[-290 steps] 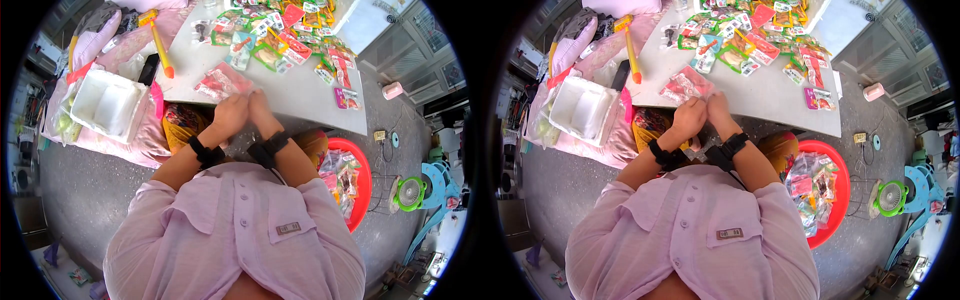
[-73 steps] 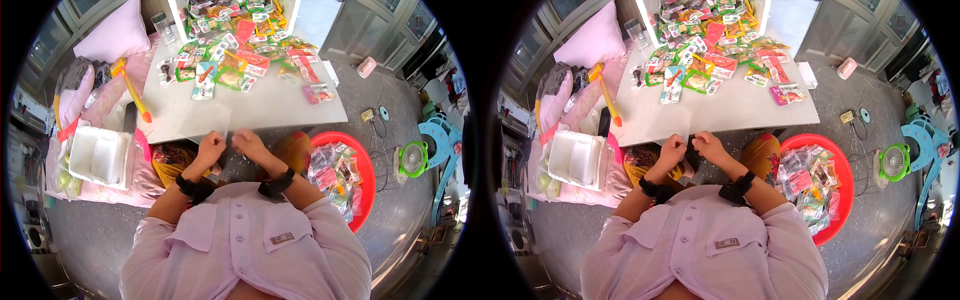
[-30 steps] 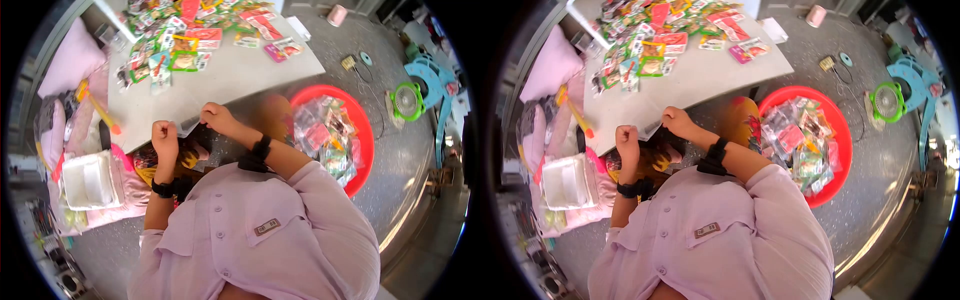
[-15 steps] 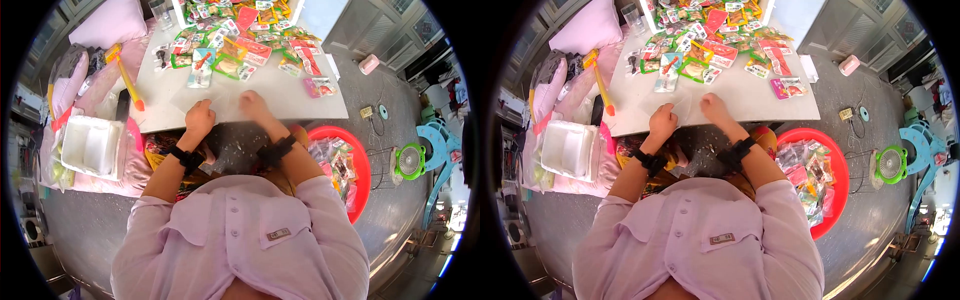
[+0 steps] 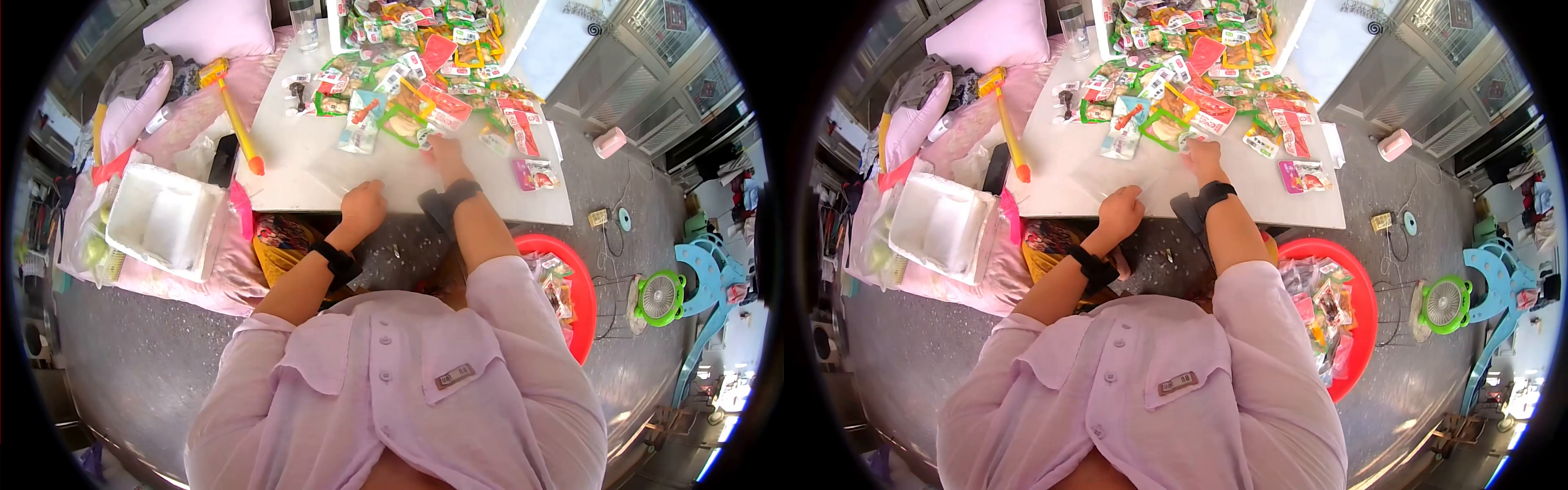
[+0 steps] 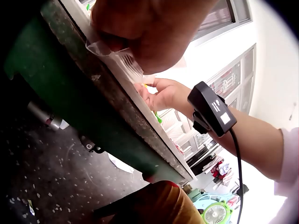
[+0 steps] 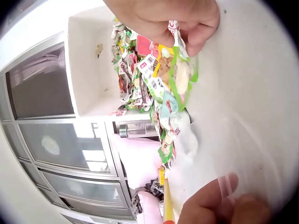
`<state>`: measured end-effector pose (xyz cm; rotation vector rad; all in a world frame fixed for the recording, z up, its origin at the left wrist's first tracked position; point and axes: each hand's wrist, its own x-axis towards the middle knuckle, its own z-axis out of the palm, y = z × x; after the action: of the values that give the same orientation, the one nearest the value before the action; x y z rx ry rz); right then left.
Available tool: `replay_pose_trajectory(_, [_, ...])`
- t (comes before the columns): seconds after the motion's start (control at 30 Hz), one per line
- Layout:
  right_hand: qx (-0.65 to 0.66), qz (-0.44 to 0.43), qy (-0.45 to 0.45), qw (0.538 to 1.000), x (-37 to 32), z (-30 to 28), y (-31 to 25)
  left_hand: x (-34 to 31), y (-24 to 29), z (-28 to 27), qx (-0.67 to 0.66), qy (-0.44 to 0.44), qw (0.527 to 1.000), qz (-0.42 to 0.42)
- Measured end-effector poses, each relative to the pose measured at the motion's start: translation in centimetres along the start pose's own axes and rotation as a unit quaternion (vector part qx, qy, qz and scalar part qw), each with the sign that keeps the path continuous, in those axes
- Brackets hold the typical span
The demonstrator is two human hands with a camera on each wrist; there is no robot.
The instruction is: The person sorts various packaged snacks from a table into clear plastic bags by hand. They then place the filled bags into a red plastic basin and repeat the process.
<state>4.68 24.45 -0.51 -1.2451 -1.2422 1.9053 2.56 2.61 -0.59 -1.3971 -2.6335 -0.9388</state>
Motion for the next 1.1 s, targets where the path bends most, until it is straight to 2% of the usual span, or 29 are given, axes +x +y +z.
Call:
replay_pose_trajectory(0.1, [0.063, -0.020, -0.016, 0.998, -0.7, 0.4, -0.2, 0.0, -0.3, 0.4, -0.001, 0.011, 1.000, 0.012])
replay_pose_trajectory(0.2, [0.066, -0.057, -0.047, 0.995, -0.9, 0.2, 0.3, -0.2, -0.9, 0.9, 0.006, 0.028, 0.999, 0.042])
replay_pose_trajectory(0.27, [0.020, -0.118, -0.077, 0.990, -0.5, -0.9, 1.3, -0.1, -0.6, 0.6, 0.028, 0.009, 0.999, 0.041])
replay_pose_trajectory(0.37, [-0.132, -0.294, -0.111, 0.940, -1.1, -3.6, 2.0, 0.4, 0.0, 0.3, 0.050, -0.040, 0.998, 0.013])
replay_pose_trajectory(0.47, [-0.142, -0.334, -0.118, 0.924, -5.8, -6.8, 0.8, 1.0, 1.0, -0.4, 0.055, -0.095, 0.994, -0.020])
replay_pose_trajectory(0.63, [-0.094, -0.285, -0.139, 0.944, -12.6, -11.0, -0.3, 1.4, 2.6, -0.6, 0.030, -0.135, 0.989, -0.048])
replay_pose_trajectory(0.7, [-0.011, -0.209, -0.158, 0.965, -14.2, -12.0, -0.3, 1.4, 3.0, -0.1, 0.008, -0.126, 0.991, -0.050])
replay_pose_trajectory(0.77, [0.121, -0.077, -0.176, 0.974, -15.5, -12.2, -0.6, 1.4, 3.0, 1.0, -0.017, -0.098, 0.994, -0.044])
replay_pose_trajectory(0.97, [0.001, -0.090, -0.186, 0.978, -14.7, -12.4, 0.9, 0.6, 4.1, 2.0, -0.082, -0.043, 0.996, -0.007])
replay_pose_trajectory(1.03, [-0.153, -0.263, -0.218, 0.927, -13.7, -12.7, 1.9, 0.4, 4.6, 2.0, -0.091, -0.034, 0.995, 0.010])
replay_pose_trajectory(1.1, [-0.103, -0.236, -0.234, 0.938, -12.6, -12.5, 2.4, 0.1, 4.9, 1.9, -0.090, -0.026, 0.995, 0.036])
